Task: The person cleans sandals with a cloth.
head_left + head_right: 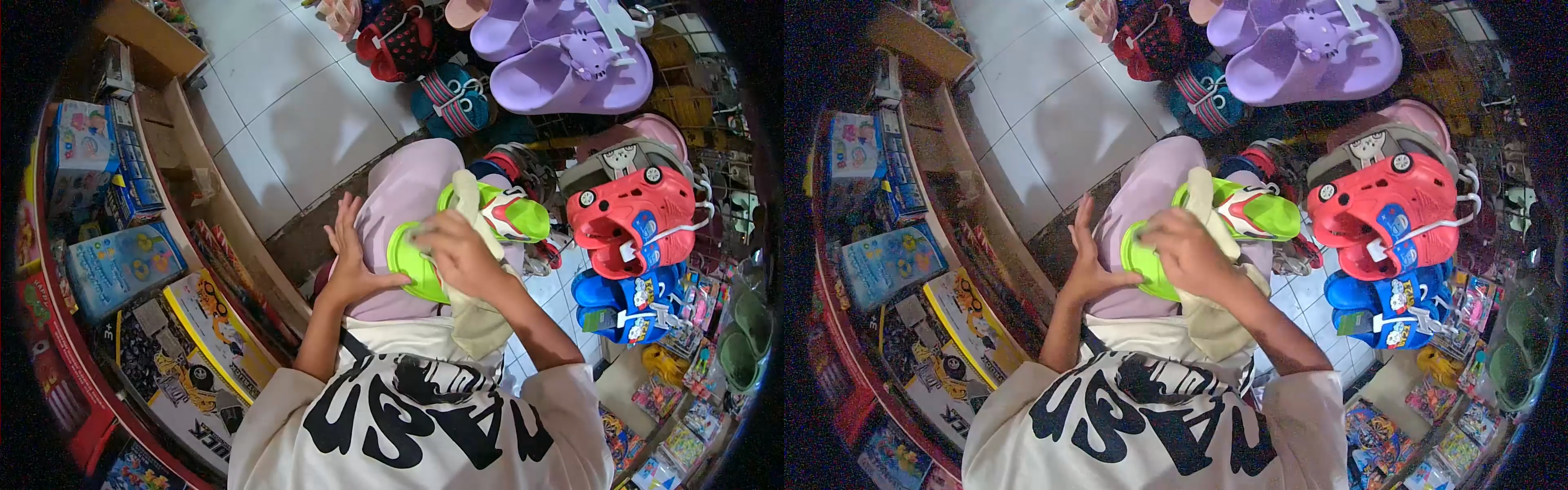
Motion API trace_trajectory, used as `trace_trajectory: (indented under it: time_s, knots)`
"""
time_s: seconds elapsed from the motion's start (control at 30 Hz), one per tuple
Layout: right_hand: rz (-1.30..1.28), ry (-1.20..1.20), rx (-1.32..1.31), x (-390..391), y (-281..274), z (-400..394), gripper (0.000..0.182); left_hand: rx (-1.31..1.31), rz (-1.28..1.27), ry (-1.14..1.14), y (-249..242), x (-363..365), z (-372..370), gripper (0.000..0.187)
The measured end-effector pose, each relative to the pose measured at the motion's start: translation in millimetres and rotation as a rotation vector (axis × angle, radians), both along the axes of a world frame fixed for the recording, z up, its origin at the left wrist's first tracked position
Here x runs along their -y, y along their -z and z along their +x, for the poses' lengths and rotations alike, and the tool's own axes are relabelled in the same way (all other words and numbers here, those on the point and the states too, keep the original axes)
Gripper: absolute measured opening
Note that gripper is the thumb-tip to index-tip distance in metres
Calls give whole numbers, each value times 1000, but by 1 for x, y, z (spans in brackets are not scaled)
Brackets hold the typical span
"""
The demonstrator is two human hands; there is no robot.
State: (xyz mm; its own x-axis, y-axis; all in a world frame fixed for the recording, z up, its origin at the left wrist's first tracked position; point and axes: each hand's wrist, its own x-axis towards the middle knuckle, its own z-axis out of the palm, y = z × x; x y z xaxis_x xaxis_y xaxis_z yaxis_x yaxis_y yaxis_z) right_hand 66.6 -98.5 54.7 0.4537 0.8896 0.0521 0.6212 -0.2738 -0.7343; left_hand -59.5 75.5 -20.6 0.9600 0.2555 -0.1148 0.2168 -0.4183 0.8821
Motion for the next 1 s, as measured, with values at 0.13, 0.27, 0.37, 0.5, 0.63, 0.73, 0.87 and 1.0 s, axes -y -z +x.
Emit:
trace_trajectory:
  time_s: [0.13, 0.27, 0.37, 0.5, 0.63, 0.73, 0.87, 1.0]
  knots:
    - [-133, 187, 195, -15, 2, -6, 36, -13, -10, 23, -1, -1, 2, 139]
    - [-347, 150, 225, -24, -5, -18, 32, -25, -20, 48, -3, -4, 1, 136]
    - [-433, 158, 283, -15, -6, -7, 30, -18, -25, 85, -2, -4, 3, 134]
    - [-285, 164, 287, -16, -3, -1, 25, -39, -74, 77, 0, -4, 5, 134]
    - [-231, 120, 226, -24, -3, -9, 30, -33, -80, 71, 1, -6, 5, 134]
    - [-373, 140, 207, -21, -8, -6, 29, -33, -20, 95, -1, -3, 5, 134]
    - [-229, 230, 116, 0, -4, 6, 24, -31, -31, 84, -1, -3, 6, 134]
    - [105, 570, -364, 40, -21, 12, 27, 13, -65, 54, 3, -7, 5, 130]
